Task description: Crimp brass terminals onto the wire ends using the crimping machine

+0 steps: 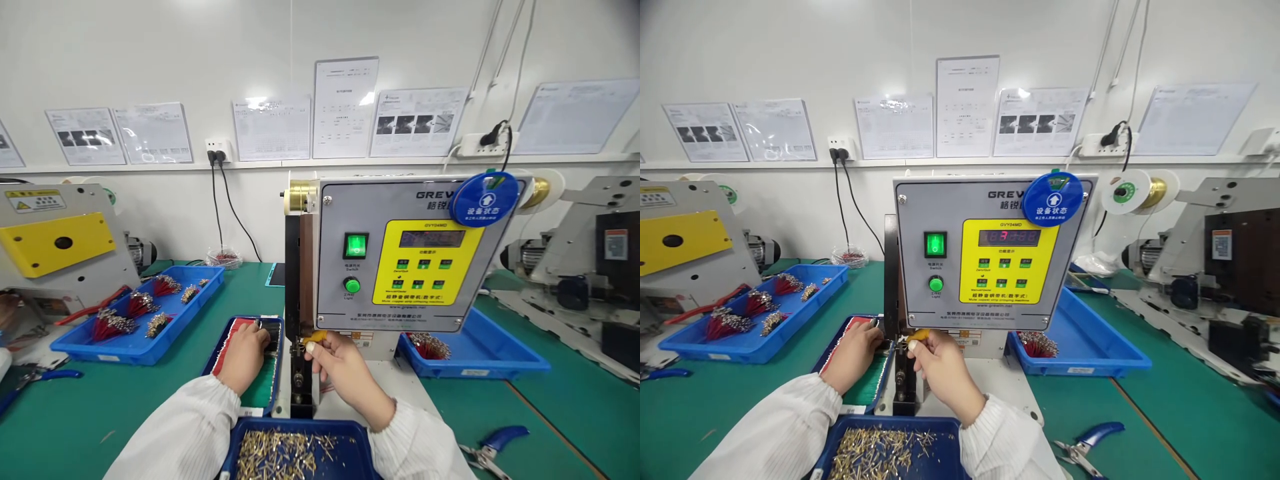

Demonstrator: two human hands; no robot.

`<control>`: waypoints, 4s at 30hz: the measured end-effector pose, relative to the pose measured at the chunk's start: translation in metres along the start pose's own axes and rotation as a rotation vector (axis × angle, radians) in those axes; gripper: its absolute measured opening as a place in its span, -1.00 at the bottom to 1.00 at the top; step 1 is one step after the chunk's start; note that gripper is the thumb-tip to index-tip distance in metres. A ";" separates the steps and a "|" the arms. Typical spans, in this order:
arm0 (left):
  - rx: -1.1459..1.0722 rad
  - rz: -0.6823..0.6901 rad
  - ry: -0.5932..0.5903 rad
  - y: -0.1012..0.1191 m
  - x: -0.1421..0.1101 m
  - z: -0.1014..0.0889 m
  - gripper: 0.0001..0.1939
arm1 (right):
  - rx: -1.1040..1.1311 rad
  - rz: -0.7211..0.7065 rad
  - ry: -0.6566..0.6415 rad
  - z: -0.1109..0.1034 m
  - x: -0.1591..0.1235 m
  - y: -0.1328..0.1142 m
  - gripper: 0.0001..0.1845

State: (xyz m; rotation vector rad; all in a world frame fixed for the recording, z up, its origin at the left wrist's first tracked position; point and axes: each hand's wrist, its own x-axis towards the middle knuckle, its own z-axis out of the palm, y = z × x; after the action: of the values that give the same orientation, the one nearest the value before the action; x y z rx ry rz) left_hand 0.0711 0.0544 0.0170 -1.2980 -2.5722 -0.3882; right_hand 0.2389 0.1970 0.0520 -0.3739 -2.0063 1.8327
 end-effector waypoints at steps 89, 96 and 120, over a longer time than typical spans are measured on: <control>-0.300 0.379 0.548 0.042 -0.027 -0.027 -0.87 | 0.096 -0.003 0.166 0.015 -0.002 0.003 -0.62; -0.301 0.379 0.546 0.042 -0.027 -0.026 -0.87 | 0.089 -0.002 0.162 0.014 -0.002 0.004 -0.65; -0.302 0.360 0.555 0.041 -0.028 -0.028 -0.88 | -0.206 -0.166 0.281 0.022 -0.006 0.016 -0.73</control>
State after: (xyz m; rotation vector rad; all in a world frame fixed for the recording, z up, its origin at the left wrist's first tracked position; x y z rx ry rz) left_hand 0.1232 0.0477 0.0394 -1.4568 -1.8319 -0.9351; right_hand 0.2327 0.1762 0.0345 -0.4798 -1.9678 1.3941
